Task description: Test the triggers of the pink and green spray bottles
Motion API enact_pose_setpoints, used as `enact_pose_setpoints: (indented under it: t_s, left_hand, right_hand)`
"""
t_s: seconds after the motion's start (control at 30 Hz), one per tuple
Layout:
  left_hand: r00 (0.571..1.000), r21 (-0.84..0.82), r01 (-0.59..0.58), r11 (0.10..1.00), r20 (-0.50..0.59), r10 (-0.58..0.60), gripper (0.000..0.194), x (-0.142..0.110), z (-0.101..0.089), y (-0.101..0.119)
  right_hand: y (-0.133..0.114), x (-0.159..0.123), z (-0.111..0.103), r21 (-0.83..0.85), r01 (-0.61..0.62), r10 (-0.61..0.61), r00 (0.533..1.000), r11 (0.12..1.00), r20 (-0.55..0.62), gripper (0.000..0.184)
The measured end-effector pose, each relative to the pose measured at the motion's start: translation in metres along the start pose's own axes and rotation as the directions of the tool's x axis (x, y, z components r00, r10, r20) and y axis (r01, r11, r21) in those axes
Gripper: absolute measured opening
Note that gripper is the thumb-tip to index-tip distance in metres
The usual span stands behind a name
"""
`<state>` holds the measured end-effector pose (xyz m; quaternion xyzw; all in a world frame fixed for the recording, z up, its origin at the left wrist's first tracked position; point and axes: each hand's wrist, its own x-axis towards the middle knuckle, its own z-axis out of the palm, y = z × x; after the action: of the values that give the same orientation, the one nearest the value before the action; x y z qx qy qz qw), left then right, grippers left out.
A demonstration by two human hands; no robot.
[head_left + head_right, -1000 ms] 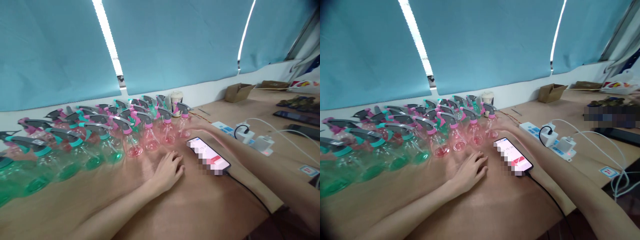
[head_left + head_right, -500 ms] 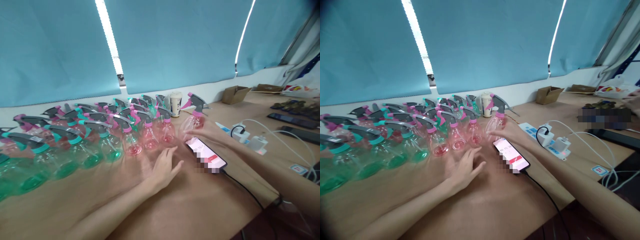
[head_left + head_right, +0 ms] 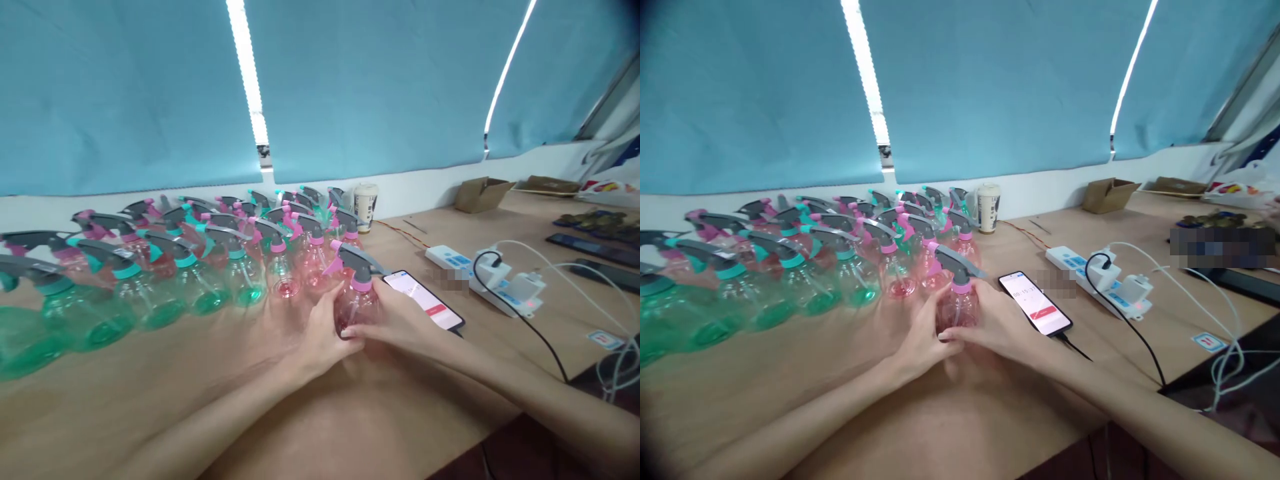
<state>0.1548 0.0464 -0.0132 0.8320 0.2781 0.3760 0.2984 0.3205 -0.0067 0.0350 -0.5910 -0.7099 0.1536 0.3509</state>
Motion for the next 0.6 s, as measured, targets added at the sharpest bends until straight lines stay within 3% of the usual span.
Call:
enact_pose_setpoints:
  t_s: [0.13, 0.3, 0.6]
  left_hand:
    - [0.998, -0.071, 0.049, 0.996, 0.051, -0.046, 0.082, -0.022, -0.024, 0.000]
    - [0.993, -0.013, 0.092, 0.996, 0.076, -0.090, 0.086, -0.053, -0.053, 0.003]
    - [0.995, 0.003, 0.046, 0.999, 0.084, -0.046, 0.092, -0.084, -0.092, 0.010]
  right_hand:
    - [-0.019, 0.012, 0.004, 0.177, 0.159, -0.175, 0.982, 0.971, 0.075, 0.053]
    - [-0.048, 0.027, 0.024, 0.368, 0.231, -0.274, 0.960, 0.900, 0.066, 0.067]
    - [-0.086, 0.040, 0.079, 0.492, 0.366, -0.402, 0.915, 0.790, -0.035, 0.033]
